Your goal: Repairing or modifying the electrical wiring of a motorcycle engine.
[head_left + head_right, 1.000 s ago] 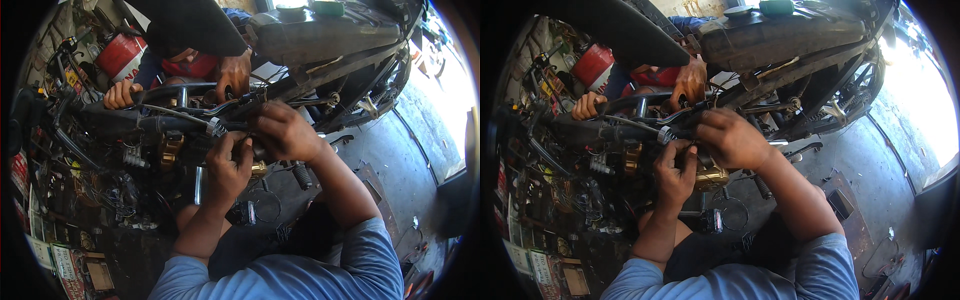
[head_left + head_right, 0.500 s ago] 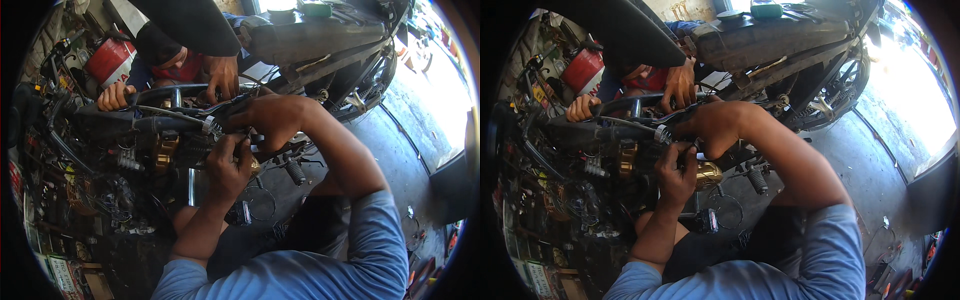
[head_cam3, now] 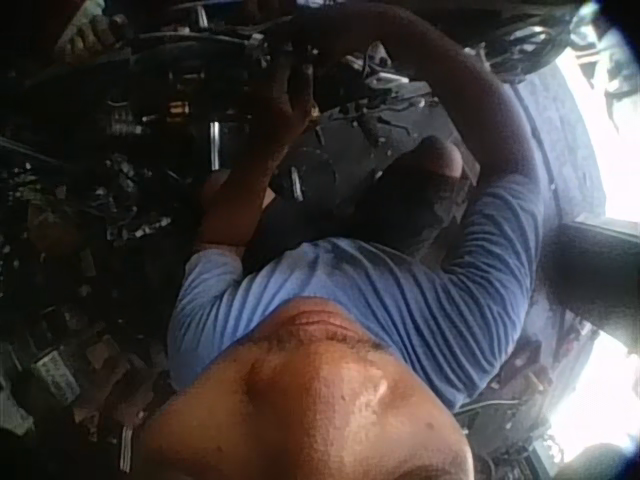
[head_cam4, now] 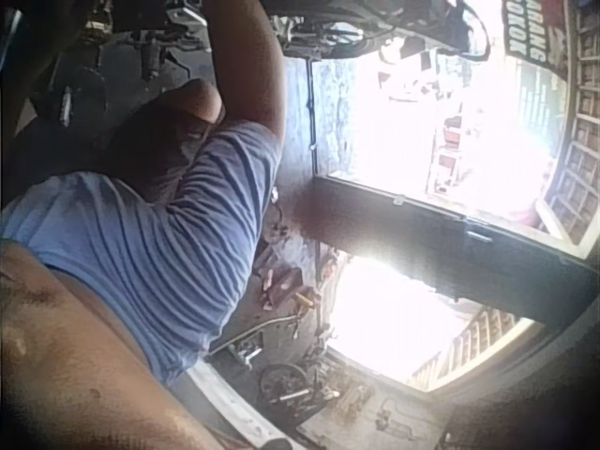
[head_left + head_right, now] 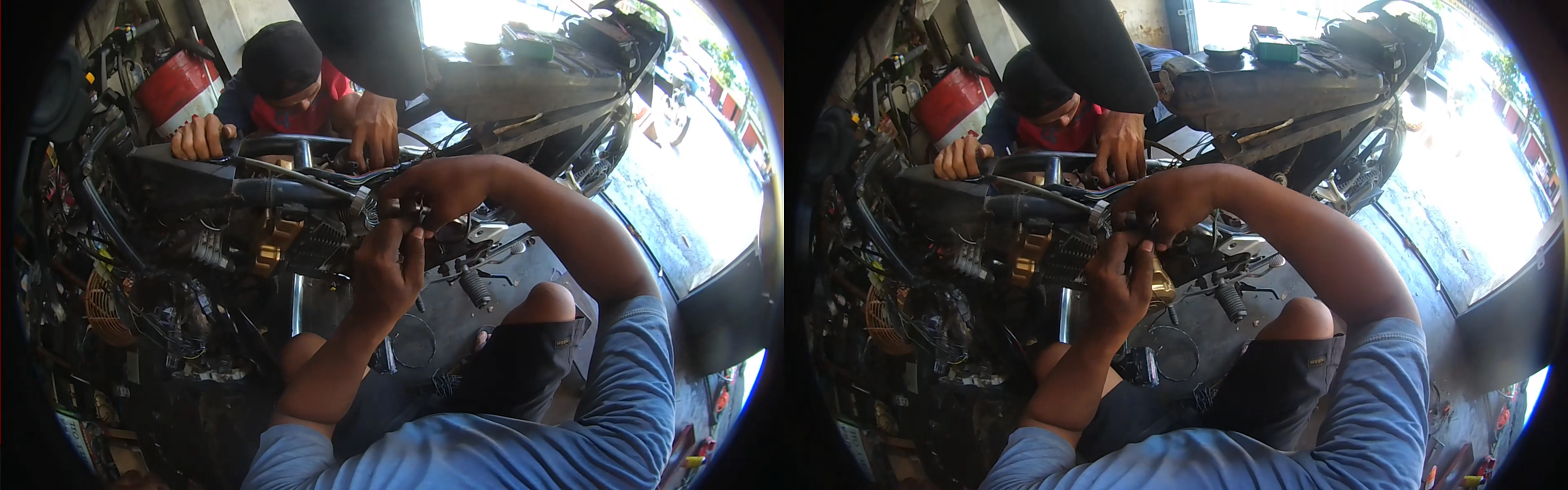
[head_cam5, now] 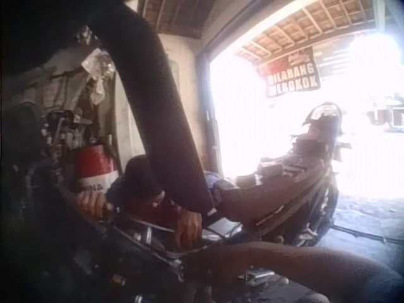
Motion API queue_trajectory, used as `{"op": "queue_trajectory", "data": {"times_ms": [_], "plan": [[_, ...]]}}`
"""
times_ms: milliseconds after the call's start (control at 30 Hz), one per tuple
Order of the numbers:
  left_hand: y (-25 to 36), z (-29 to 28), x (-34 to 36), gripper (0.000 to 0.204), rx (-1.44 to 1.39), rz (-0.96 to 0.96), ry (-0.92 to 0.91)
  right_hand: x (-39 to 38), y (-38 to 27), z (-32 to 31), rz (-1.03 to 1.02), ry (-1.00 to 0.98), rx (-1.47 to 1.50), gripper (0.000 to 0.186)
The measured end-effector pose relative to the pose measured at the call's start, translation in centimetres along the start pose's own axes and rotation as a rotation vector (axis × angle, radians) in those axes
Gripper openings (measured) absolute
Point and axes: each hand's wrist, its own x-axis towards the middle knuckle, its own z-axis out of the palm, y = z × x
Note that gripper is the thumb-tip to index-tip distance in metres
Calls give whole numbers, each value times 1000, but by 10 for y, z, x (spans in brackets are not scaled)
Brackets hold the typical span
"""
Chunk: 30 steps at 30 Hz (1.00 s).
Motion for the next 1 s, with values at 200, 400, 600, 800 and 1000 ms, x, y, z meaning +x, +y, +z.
{"op": "queue_trajectory", "data": {"times_ms": [200, 400, 600, 800, 1000], "plan": [[-5, 5, -3, 7, 81, 79, 69, 3, -2, 8, 127, 28, 751, 63], [-8, 14, -14, 10, 131, 77, 55, 8, -25, 13, 239, 326, 404, 53], [-13, 11, -19, 10, -22, -144, 14, -36, -43, 5, 177, 506, 656, 58], [-13, 5, -10, 18, -277, -453, -67, -95, -18, 36, 64, 629, 338, 56], [-38, 16, -7, 22, -489, -657, -260, -103, -14, 64, 157, 553, 63, 37]]}}
